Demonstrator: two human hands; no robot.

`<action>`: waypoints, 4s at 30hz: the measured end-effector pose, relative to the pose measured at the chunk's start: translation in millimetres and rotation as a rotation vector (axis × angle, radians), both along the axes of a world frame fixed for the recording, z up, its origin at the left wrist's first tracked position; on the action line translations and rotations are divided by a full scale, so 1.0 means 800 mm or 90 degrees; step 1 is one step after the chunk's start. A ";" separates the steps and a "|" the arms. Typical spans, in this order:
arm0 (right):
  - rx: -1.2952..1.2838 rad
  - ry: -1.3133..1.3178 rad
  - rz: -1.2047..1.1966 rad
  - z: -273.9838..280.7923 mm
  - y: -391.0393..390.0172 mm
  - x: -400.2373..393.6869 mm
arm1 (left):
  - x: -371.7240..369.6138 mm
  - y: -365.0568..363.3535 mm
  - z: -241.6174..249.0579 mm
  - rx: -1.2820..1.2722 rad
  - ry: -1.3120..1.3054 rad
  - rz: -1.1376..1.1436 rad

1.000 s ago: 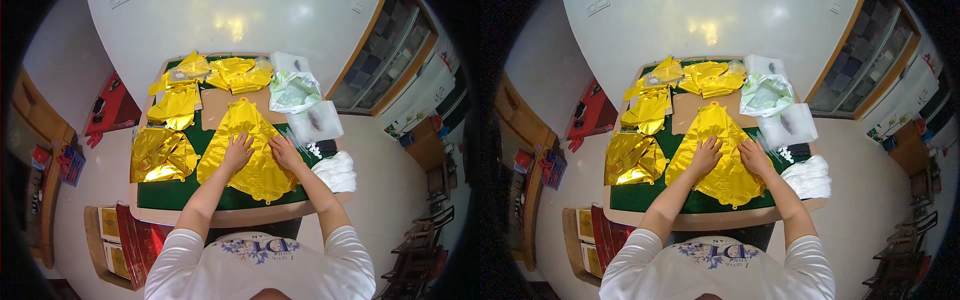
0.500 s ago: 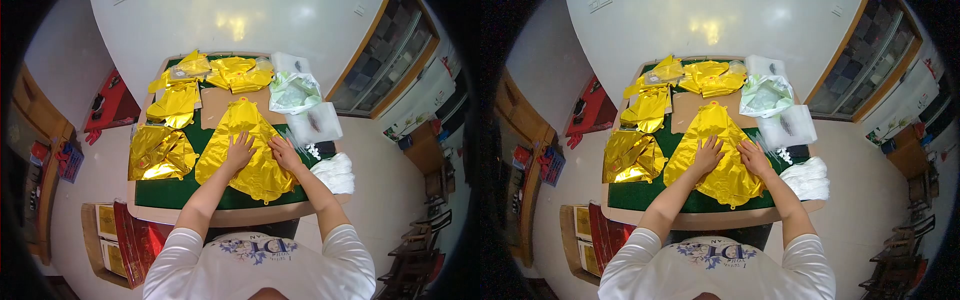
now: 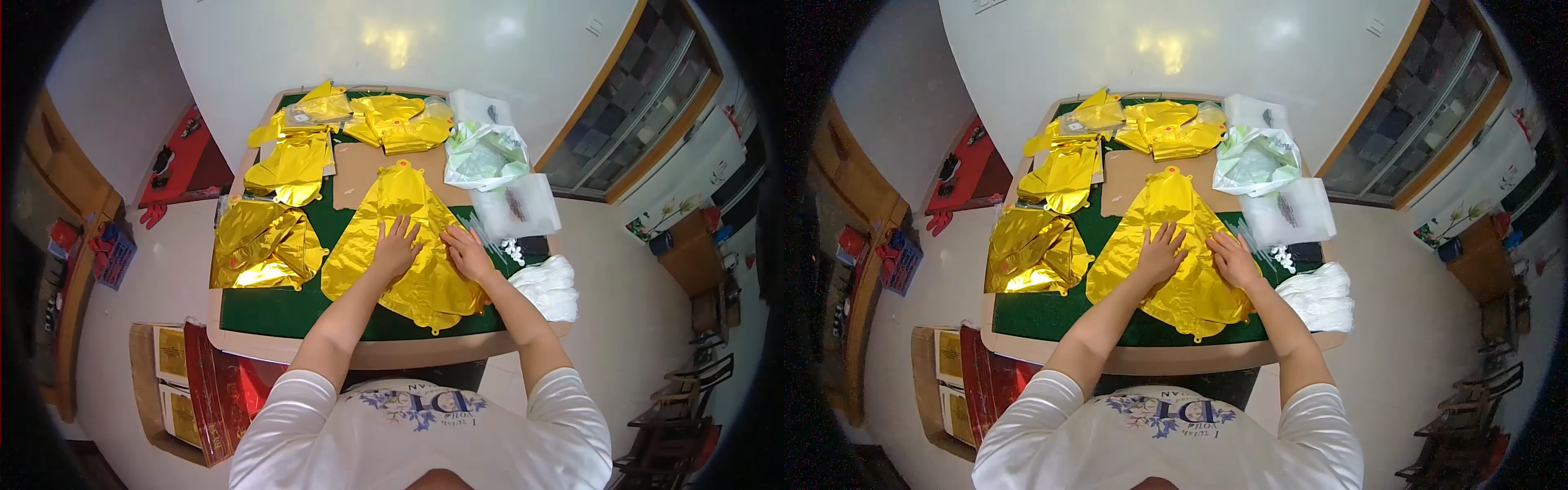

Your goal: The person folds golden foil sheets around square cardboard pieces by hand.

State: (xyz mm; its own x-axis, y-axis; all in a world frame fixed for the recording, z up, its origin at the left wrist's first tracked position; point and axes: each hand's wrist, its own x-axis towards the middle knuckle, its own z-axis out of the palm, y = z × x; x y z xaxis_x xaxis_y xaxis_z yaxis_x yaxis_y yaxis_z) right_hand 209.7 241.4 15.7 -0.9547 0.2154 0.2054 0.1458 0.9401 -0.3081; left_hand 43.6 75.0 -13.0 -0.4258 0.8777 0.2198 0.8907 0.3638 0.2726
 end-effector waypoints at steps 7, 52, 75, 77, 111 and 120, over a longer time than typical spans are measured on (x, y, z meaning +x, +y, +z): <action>-0.015 -0.024 -0.003 -0.002 0.007 -0.001 | 0.000 0.010 0.000 -0.051 -0.022 0.009; -0.808 0.265 -0.275 -0.013 -0.013 -0.081 | 0.009 0.000 0.016 -0.111 -0.027 0.019; -0.024 0.085 -0.136 -0.026 -0.045 -0.071 | 0.008 0.000 0.019 -0.102 -0.016 0.011; -0.028 0.078 -0.148 -0.025 -0.044 -0.078 | 0.008 0.000 0.023 -0.125 -0.017 0.017; 0.019 0.058 -0.127 -0.038 -0.039 -0.078 | 0.007 0.004 0.015 -0.092 -0.020 0.024; 0.051 0.069 -0.120 -0.041 -0.042 -0.076 | -0.003 0.001 0.035 0.142 -0.026 -0.030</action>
State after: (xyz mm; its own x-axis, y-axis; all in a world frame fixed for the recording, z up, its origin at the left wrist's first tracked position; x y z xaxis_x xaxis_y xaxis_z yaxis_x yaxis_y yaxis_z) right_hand 148.7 208.2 -17.3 -0.8706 0.3669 0.3278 0.2913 0.9213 -0.2576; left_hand 41.4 75.4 14.7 -0.3981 0.8286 0.3937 0.8919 0.2492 0.3773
